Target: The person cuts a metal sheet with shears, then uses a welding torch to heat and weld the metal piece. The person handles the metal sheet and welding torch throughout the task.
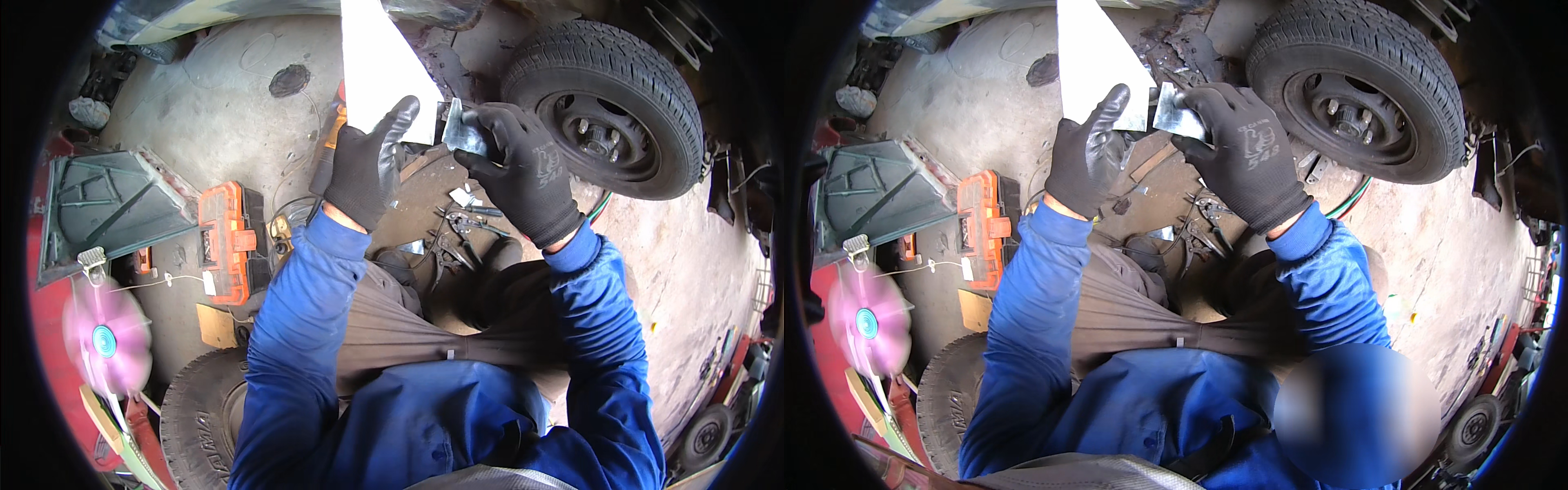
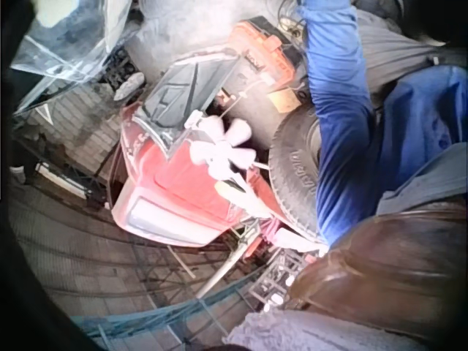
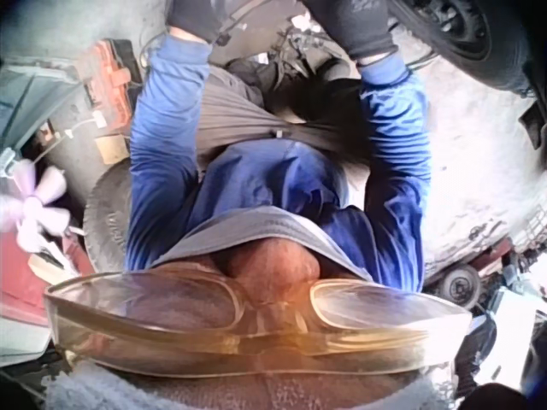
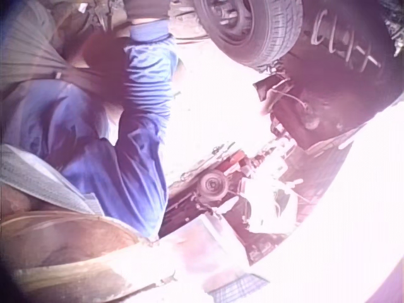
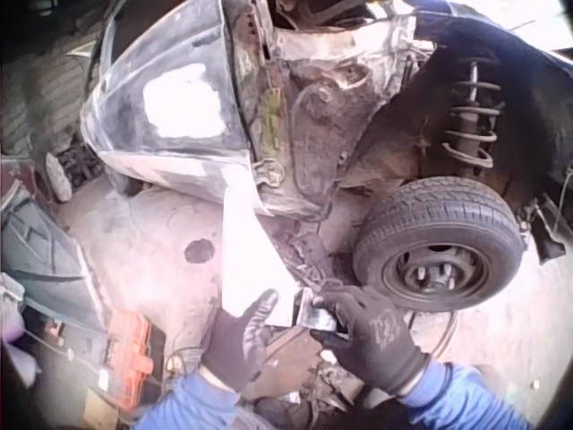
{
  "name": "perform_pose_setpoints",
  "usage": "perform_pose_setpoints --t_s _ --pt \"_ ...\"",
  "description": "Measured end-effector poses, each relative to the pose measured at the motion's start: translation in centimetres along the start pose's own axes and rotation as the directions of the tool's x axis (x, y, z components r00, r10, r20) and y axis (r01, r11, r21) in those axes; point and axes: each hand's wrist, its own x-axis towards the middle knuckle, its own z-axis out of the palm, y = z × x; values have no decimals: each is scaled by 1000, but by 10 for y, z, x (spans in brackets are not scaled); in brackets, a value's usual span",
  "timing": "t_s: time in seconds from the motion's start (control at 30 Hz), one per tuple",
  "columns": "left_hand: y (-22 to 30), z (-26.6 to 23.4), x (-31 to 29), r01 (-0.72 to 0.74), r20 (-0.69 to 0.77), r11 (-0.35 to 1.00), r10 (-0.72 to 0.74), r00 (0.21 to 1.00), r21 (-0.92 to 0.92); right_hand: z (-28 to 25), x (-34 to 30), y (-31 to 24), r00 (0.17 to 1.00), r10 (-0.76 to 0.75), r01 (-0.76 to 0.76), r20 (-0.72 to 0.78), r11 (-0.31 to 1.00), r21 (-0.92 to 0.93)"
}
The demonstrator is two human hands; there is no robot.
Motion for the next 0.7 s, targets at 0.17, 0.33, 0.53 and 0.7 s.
perform_pose_setpoints --t_s 0.17,0.33,0.53,0.7 --pt "7 14 4 165 -2 974 -167 986 -156 -8 -3 2 999 -14 18 52 997 -70" --pt "17 25 9 81 -33 980 -88 996 -183 -11 -6 8 999 -46 48 29 994 -102" --pt "22 23 9 32 -12 997 -33 999 -72 -12 -7 6 999 7 -4 39 997 -73" --pt "26 21 10 -37 -10 993 36 999 -116 -16 -4 1 991 94 -93 91 996 -17"
